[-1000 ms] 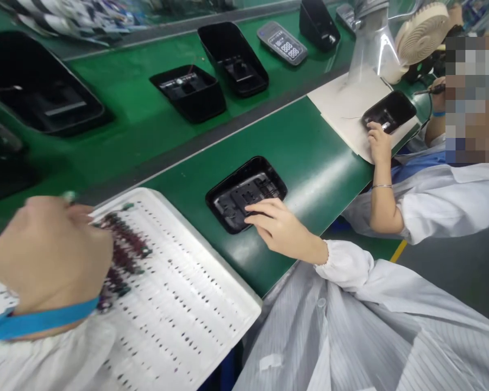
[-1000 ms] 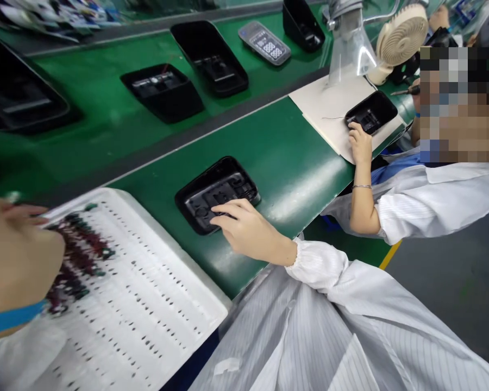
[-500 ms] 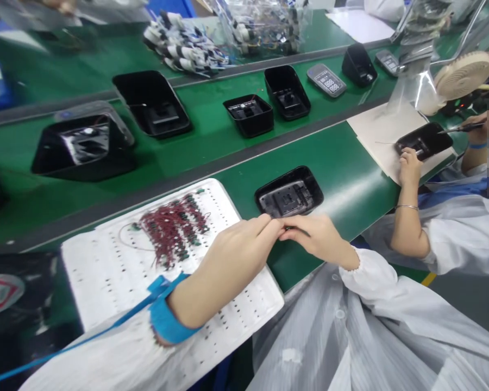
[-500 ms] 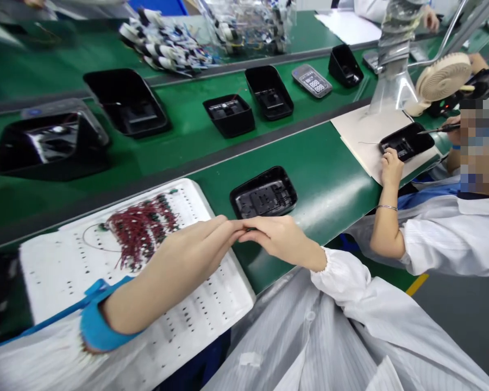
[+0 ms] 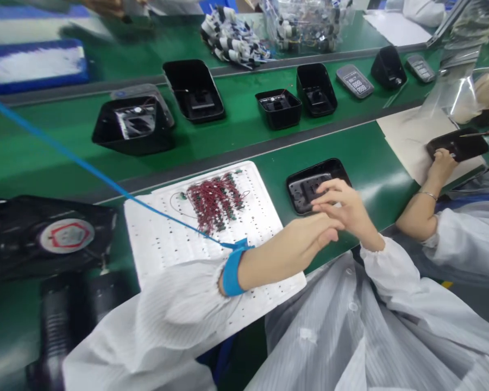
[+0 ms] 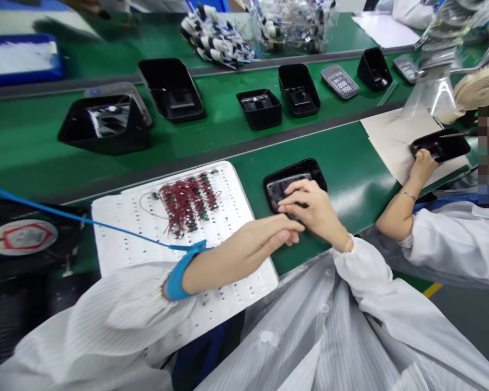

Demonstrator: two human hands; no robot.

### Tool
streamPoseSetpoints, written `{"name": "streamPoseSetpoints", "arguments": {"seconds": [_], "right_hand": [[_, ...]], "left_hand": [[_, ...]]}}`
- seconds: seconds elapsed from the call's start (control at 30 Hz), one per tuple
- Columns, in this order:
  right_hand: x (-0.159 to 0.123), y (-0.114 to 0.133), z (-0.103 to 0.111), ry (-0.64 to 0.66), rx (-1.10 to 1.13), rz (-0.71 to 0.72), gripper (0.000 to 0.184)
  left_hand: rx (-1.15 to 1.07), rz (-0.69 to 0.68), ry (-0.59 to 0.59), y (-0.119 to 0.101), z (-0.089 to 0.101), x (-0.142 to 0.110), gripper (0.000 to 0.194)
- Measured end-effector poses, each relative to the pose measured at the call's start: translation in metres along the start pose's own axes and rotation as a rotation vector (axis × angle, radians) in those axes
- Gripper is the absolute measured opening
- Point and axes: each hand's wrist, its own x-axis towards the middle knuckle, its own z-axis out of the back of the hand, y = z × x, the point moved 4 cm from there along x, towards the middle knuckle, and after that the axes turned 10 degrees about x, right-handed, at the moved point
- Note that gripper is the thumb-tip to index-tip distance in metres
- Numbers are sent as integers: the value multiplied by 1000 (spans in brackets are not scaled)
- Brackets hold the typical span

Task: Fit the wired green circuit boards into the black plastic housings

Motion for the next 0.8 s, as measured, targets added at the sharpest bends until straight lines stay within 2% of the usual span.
{"name": "streamPoseSetpoints", "arguments": {"seconds": [0.1,0.17,0.23,0.3,0.37,0.43,0.53,0.63,0.73,0.8], "right_hand": [[3,-10,15,-170,202,-167,14],[3,-14,15,-236,347,-255,15],[4,-14,6,-231,450,-318,18],[6,-14,-10,-156,511,-377,24],[9,-14,-24,-101,509,-425,28],[11,-15,-31,-112,436,-437,28],[14,-15,-33,-143,253,-372,21],[15,-11,-34,-156,4,-204,16],[15,-5,-39,-185,-218,-5,19],[17,-3,-42,-196,-313,90,21]], "left_hand": [[-52,87,-207,29,11,-3,30],[-104,184,-290,50,13,-4,26],[-166,243,-275,63,7,-3,25],[-217,257,-217,69,-4,-2,24],[-262,277,-199,72,-13,-1,18],[-293,327,-219,78,-18,-2,17],[-277,404,-242,87,-20,-3,19],[-273,452,-208,91,-23,-4,20],[-268,444,-146,89,-24,-4,23],[-129,404,-81,90,-17,-1,26]]}}
